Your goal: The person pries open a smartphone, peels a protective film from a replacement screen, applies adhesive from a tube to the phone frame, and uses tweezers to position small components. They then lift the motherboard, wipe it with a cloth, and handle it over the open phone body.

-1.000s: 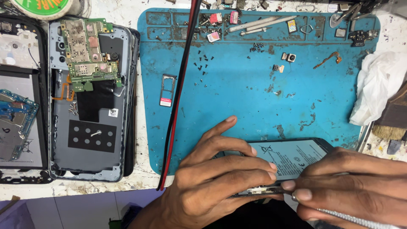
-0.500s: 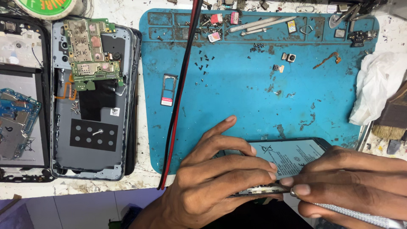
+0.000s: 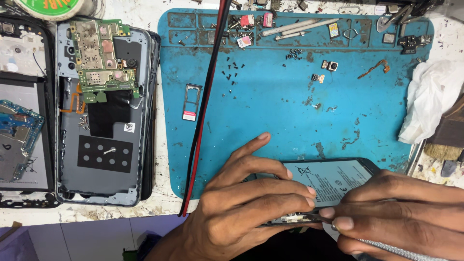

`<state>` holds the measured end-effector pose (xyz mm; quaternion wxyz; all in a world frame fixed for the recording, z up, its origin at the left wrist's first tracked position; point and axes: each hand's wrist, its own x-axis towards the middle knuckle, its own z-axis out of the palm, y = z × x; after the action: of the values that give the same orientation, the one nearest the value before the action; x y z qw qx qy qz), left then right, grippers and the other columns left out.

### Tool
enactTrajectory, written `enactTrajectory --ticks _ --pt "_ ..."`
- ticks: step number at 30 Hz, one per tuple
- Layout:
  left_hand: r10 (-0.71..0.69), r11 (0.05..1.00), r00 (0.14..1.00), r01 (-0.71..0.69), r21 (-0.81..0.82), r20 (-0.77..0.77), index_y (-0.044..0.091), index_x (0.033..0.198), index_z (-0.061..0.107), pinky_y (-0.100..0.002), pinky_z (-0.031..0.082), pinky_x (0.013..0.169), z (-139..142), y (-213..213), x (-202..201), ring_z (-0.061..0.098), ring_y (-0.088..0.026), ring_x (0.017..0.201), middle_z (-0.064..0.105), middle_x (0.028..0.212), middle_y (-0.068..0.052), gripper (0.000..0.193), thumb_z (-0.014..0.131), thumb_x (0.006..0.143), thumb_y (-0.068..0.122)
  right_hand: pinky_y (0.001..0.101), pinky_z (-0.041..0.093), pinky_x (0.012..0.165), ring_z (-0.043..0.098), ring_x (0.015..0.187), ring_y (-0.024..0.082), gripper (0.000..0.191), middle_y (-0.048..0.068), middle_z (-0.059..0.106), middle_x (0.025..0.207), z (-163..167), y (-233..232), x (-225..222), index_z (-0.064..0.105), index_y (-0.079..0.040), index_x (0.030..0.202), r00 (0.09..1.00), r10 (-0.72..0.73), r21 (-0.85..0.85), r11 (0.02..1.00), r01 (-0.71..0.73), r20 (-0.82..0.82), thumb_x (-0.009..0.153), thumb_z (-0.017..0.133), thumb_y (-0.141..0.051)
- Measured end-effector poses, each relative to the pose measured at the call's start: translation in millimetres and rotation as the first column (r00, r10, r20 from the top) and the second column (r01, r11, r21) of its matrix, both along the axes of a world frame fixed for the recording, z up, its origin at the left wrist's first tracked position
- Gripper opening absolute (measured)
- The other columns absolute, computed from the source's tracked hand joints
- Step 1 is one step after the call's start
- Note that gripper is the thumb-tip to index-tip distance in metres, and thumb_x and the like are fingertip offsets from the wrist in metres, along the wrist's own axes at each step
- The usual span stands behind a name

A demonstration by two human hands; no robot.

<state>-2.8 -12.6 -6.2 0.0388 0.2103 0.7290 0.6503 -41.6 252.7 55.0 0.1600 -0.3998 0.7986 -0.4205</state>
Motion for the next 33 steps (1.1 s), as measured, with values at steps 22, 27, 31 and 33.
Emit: enactTrajectory --ticks 22,27,31,33 --pt "0.043 0.999 0.997 -0.045 -0.024 -0.061 0.014 0.11 0.078 -0.051 0.042 0.129 3.0 5.6 -1.4 0.07 -0.015 0.114 0.079 0.112 0.004 0.026 0.087 0.088 0.026 0.0328 0.06 0.074 0.079 0.094 0.016 0.042 0.004 0.077 0.103 6.1 -1.1 -4.7 0.064 -0.013 0.117 0.999 0.022 -0.023 1.0 -0.021 0.032 0.082 0.086 -0.018" --pt "0.022 1.0 0.999 -0.023 -0.019 -0.045 0.013 0.111 0.077 -0.052 0.042 0.129 1.1 1.0 -0.9 0.07 -0.015 0.114 0.079 0.114 0.003 0.026 0.085 0.09 0.025 0.0327 0.059 0.074 0.079 0.093 0.016 0.041 0.0 0.077 0.102 1.9 -3.1 -0.5 0.066 -0.013 0.116 1.0 -0.001 0.0 1.0 0.001 0.001 0.081 0.087 -0.02" --pt "0.008 1.0 0.999 -0.009 -0.014 -0.038 0.012 0.112 0.076 -0.053 0.041 0.13 1.0 0.2 -2.1 0.07 -0.016 0.115 0.078 0.115 0.002 0.026 0.085 0.091 0.025 0.033 0.058 0.074 0.079 0.092 0.015 0.041 -0.002 0.077 0.1 2.2 -6.5 1.1 0.067 -0.012 0.115 0.999 -0.013 0.002 1.0 0.013 -0.042 0.082 0.089 -0.021" --pt "0.014 1.0 0.999 -0.015 -0.019 -0.047 0.013 0.112 0.076 -0.054 0.041 0.13 1.0 0.6 -3.0 0.07 -0.016 0.115 0.078 0.115 0.003 0.025 0.085 0.092 0.026 0.0324 0.058 0.074 0.078 0.091 0.015 0.041 -0.001 0.077 0.1 3.1 -7.4 0.7 0.066 -0.012 0.115 0.999 -0.03 -0.014 0.999 0.029 -0.045 0.081 0.088 -0.021"
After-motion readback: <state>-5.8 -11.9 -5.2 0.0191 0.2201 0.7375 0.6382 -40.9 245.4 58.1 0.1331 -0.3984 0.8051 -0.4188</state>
